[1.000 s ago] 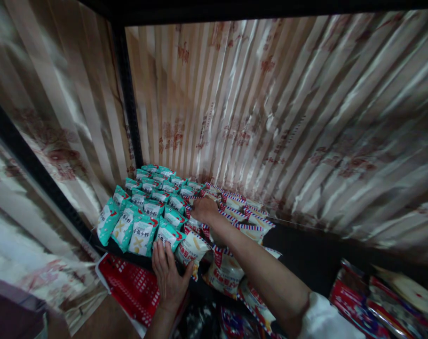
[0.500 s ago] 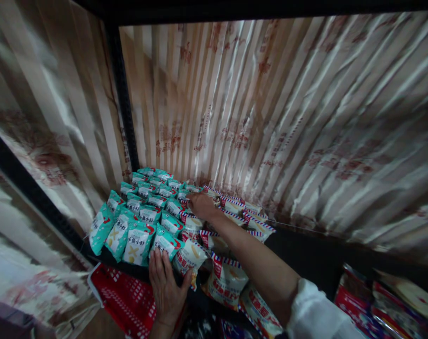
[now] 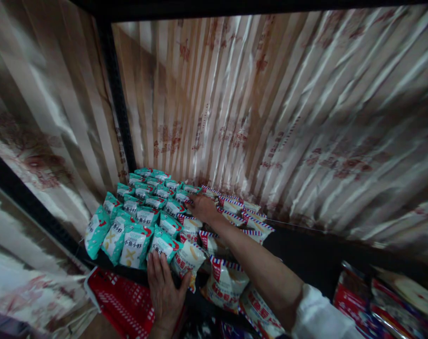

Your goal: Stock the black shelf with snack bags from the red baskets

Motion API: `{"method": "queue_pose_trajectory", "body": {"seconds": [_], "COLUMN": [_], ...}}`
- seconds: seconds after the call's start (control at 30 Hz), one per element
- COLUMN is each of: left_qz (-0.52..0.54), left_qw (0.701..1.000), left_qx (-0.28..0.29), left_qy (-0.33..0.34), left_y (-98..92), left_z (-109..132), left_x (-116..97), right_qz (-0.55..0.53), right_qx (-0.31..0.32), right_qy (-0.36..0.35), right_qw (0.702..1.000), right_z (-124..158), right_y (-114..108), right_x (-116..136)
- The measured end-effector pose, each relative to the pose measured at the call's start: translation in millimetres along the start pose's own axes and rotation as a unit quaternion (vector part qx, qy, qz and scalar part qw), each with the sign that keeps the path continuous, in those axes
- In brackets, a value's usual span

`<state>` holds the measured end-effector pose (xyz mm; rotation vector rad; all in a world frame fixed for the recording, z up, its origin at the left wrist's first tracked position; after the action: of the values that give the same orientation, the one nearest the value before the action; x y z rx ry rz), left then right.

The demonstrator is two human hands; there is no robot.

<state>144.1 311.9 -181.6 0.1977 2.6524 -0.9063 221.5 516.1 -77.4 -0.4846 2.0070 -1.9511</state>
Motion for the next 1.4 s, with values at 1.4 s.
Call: {"method": "queue_pose_trajectory", "body": {"seconds": [1.4], "left_qz": [0.068], "left_qw": [0.997], "left_qx": [0.018], "left_qy": [0.01], "left_y": [-18.7], "left_z": [-2], "left_x": [-4], "right_qz": [-0.265], "right_qx": [-0.185], "right_qy": [0.052], "right_qw": [0.945], "right_z": [116], "right_y": [-50], "right_x": [-106]}}
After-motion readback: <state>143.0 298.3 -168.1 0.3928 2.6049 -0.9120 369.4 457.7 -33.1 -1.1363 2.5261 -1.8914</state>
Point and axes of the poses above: each hand's wrist, its own z-axis away from the middle knuckle, its own y-axis out of the palm, x = y × z, the point moved 10 cm from there along -z, towards the middle knuckle, and after that the axes turned 3 degrees about x, right-handed, at the moved point
